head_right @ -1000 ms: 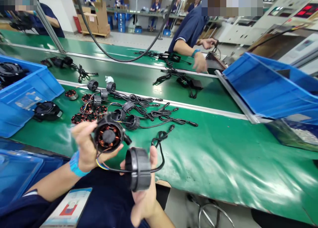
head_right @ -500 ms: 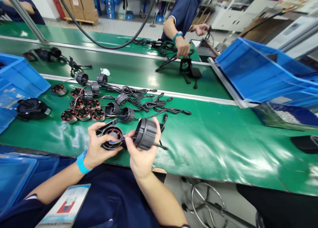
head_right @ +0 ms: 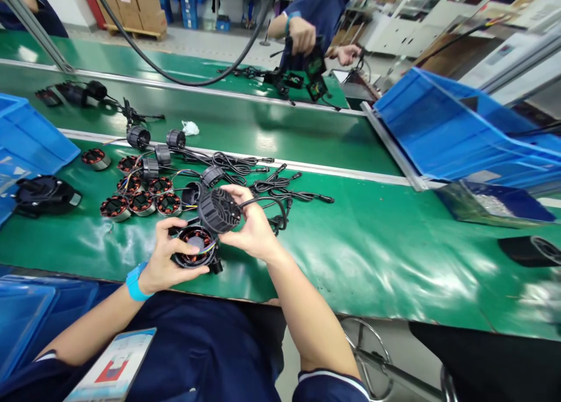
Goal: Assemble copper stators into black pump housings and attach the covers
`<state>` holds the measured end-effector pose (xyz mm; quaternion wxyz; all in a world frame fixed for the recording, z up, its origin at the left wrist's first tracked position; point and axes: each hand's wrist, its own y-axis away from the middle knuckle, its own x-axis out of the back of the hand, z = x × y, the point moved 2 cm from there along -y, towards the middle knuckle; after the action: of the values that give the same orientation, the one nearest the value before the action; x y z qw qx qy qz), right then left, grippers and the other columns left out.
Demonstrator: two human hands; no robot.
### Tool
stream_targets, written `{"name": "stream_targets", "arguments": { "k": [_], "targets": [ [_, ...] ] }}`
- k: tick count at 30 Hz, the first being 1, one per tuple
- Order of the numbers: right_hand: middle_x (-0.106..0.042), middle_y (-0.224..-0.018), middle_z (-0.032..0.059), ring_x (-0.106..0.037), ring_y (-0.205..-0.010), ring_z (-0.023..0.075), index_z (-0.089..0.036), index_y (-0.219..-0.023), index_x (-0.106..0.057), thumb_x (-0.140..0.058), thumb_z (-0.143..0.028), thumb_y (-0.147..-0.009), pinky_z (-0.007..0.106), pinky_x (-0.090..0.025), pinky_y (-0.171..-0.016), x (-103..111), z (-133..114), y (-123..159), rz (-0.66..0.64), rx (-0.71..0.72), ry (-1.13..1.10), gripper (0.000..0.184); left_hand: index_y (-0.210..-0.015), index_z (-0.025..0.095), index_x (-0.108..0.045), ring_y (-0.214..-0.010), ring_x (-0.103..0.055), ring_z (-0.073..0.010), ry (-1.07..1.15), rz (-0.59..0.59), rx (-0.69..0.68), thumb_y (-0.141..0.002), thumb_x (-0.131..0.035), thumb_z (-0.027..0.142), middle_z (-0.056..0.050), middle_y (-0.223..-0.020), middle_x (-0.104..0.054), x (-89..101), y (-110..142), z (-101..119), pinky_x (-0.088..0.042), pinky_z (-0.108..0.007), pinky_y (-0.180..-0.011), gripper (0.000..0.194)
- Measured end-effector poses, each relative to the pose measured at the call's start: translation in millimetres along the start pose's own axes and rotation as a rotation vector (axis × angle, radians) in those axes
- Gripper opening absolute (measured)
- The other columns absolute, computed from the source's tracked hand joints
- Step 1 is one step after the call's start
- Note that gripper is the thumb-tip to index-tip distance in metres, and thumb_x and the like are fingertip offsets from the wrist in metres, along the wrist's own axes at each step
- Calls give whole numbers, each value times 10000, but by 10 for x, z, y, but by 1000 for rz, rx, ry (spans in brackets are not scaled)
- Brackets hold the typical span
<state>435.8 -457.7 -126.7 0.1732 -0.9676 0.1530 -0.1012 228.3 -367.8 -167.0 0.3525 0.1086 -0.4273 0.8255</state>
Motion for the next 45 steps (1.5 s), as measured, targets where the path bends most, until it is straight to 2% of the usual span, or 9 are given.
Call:
{"name": "stream_targets", "arguments": {
  "k": [7, 11, 20, 24, 27, 31, 34, 40, 45],
  "targets": [
    [-521, -1463, 114, -497, -1396, 280, -214, -1426, -451, -800, -233, -733, 460, -402, -1189, -84, 2, -190, -359, 105, 81, 775, -755, 204, -733, -1244, -484, -270, 99, -172, -7, -647, -950, 316, -100, -1265, -399, 72, -84, -60, -509, -421, -1062, 267],
    [-537, -1390, 136, -566, -1295, 265, -189, -1405, -417, -771, -249, -749, 422, -478, -1110, -109, 28, -160, -435, 87, 133, 747, -777, 276, -793, -1315, -425, -315, -11, -194, -95, -554, -979, 380, -89, -1271, -426, 204, -142, -130, -423, -506, -1154, 308],
    [-528, -1374, 157, -573, -1250, 268, -180, -1447, -362, -791, -543, -811, 416, -486, -1081, -121, -152, -5, -433, 98, 351, 848, -938, 269, -810, -1127, -639, -218, 165, -543, -69, -891, -726, 456, -109, -1216, -610, 482, -439, -303, -559, -343, -987, 211],
    [-514, -1414, 135, -540, -1293, 259, -212, -1493, -370, -772, -551, -838, 422, -472, -1109, -99, -215, 0, -457, 58, 449, 840, -957, 263, -780, -1133, -647, -241, 248, -228, -3, -871, -707, 604, -89, -1212, -632, 657, -592, -215, -553, -385, -997, 359],
    [-503, -1435, 98, -530, -1305, 242, -284, -1545, -362, -761, -593, -835, 400, -470, -1122, -79, -259, 39, -499, 18, 542, 871, -1398, 254, -609, -1402, -463, -348, 32, -40, 36, -874, -517, 820, -131, -1441, -522, 686, -698, 59, -369, -550, -1185, 776],
    [-453, -1467, 173, -463, -1374, 316, -197, -1575, -345, -737, -610, -846, 482, -422, -1165, -64, -240, 97, -473, 89, 635, 925, -1643, 125, -194, -1564, -133, -386, -354, -409, -186, -919, -585, 697, -175, -1650, -267, 419, -740, 413, -137, -574, -1274, 1002],
    [-336, -1566, 239, -324, -1490, 363, -103, -1602, -222, -812, -633, -741, 516, -334, -1226, -65, -119, 166, -493, 98, 577, 1170, -1611, 63, -221, -1562, -185, -328, -403, -583, -228, -968, -609, 481, -187, -1653, -254, 265, -671, 421, -243, -470, -1273, 860],
    [-140, -1672, 223, -148, -1578, 322, -142, -1641, -64, -812, -603, -757, 485, -204, -1277, -75, 111, 336, -421, -106, 286, 1246, -1554, 94, -295, -1379, -450, -305, -371, -702, -185, -988, -588, 489, -194, -1496, -454, 304, -668, 326, -440, -449, -1152, 750],
    [-140, -1676, 182, -181, -1571, 279, -178, -1617, -126, -623, -644, -921, 460, -220, -1269, -181, 159, 409, -331, -225, -95, 974, -1526, 95, -338, -1301, -488, -308, -407, -742, -237, -960, -635, 501, -182, -1423, -494, 327, -710, 404, -475, -450, -1103, 758]
  ]
}}
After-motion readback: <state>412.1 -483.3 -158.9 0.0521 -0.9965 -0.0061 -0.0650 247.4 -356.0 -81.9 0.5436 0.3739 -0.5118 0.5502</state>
